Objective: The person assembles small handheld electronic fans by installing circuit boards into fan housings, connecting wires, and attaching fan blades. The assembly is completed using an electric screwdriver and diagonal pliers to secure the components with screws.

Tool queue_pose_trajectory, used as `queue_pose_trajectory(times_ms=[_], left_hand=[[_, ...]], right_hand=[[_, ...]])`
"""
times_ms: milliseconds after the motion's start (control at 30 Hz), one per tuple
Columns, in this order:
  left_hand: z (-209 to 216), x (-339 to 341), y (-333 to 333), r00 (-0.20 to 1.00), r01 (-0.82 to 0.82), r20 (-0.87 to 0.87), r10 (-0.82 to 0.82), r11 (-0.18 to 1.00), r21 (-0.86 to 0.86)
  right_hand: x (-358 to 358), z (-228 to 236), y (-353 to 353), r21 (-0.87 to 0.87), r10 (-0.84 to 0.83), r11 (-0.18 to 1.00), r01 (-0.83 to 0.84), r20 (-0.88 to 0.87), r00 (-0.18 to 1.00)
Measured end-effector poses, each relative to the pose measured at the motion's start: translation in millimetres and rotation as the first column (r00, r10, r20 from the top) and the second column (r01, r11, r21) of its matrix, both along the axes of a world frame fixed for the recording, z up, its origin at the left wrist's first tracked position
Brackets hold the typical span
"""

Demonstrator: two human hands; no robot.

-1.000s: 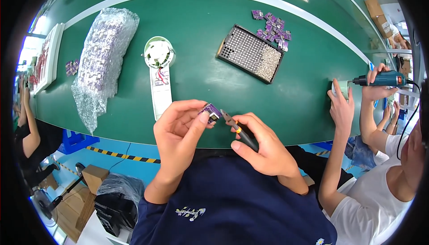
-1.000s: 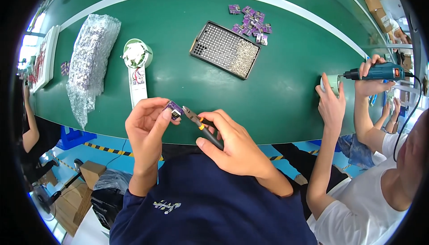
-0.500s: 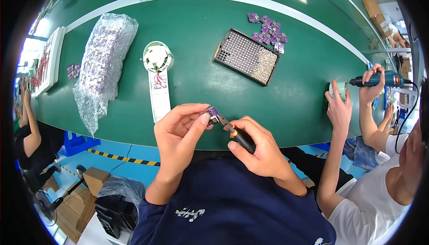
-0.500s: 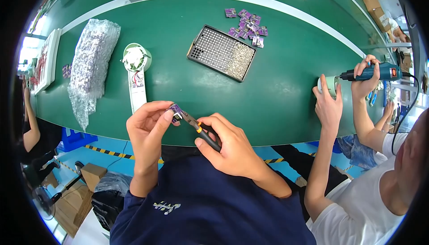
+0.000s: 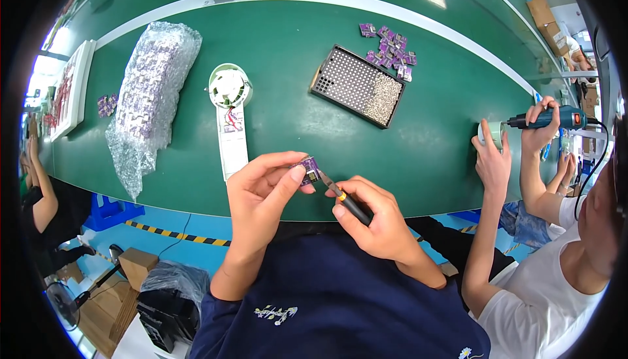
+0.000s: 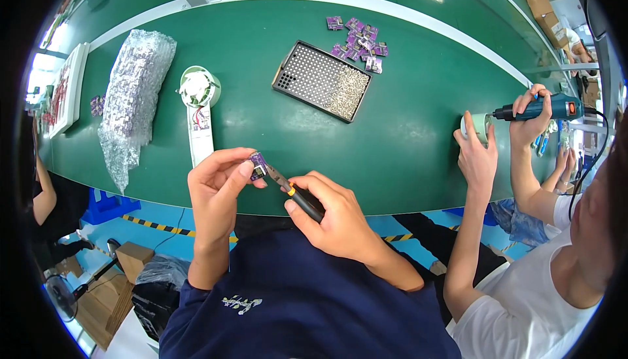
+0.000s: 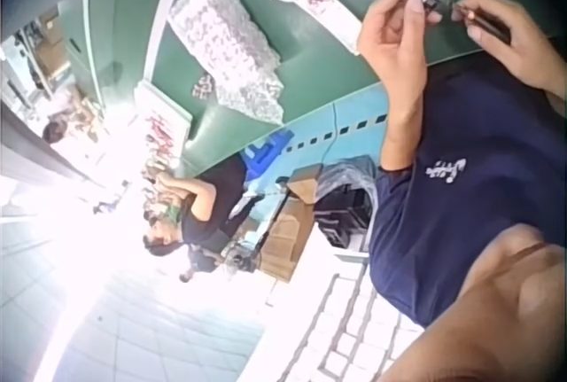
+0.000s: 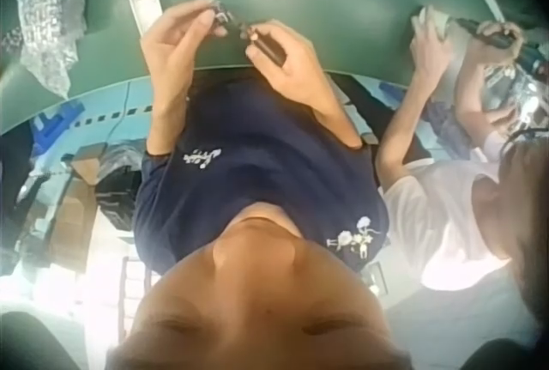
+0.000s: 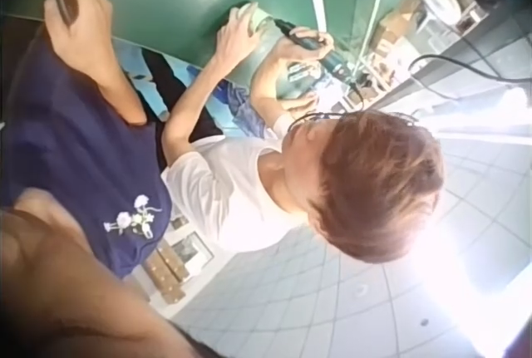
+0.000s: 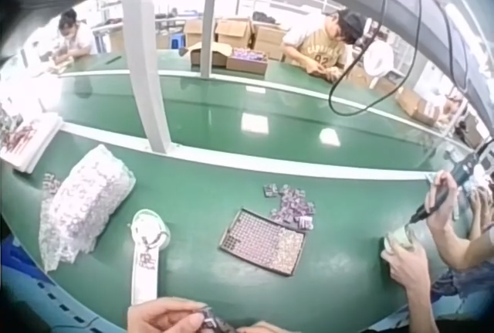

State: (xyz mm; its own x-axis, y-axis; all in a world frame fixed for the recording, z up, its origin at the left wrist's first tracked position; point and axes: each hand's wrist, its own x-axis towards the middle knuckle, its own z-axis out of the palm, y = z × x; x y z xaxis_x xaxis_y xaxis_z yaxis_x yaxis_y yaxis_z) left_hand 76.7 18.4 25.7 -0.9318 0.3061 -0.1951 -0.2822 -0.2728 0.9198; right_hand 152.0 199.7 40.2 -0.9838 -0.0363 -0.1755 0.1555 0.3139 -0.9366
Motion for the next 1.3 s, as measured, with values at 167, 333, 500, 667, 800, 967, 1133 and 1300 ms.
queue_pose_trajectory(times_ms=[167, 333, 500, 667, 800, 967, 1133, 1300], left_hand=[[0.3, -6.7, 2.5, 0.981, 0.007, 0.194, -0.024, 0.996, 0.086], [0.8, -16.5, 0.2, 0.972, 0.105, 0.195, -0.134, 0.983, 0.152], [11.7, -33.1, -0.1, 0.947, 0.194, 0.221, -0.231, 0.965, 0.177], [13.5, -40.5, 0.0, 0.967, 0.169, 0.162, -0.197, 0.971, 0.170], [0.0, -40.9, -8.1, 0.986, -0.014, 0.164, -0.016, 0.983, 0.181], [6.8, -23.4, 0.5, 0.989, 0.048, 0.129, -0.073, 0.981, 0.190], [33.6, -54.7, -26.9, 0.993, 0.069, -0.094, -0.071, 0.997, -0.021], [62.0, -123.8, 8.2, 0.952, 0.217, -0.207, -0.225, 0.974, -0.064]], right_hand=[[4.7, -4.9, -11.3, 0.009, -0.086, 0.996, 0.087, -0.072, 0.994], [4.3, -3.6, -10.6, -0.044, -0.090, 0.995, 0.088, -0.064, 0.994], [-1.6, 4.0, -7.1, -0.569, -0.021, 0.793, 0.219, 0.333, 0.943], [-12.8, 3.4, -9.4, -0.402, -0.140, 0.896, 0.187, 0.146, 0.979], [-103.0, 7.0, 23.4, -0.092, -0.289, 0.956, 0.277, -0.149, 0.946], [-264.6, -2.0, 96.2, 0.786, -0.238, 0.475, 0.397, -0.319, 0.917], [-289.5, -27.3, 129.9, 0.756, -0.310, 0.538, 0.372, -0.233, 0.922], [-295.7, -25.8, 193.7, 0.653, -0.484, 0.521, 0.549, -0.304, 0.821]])
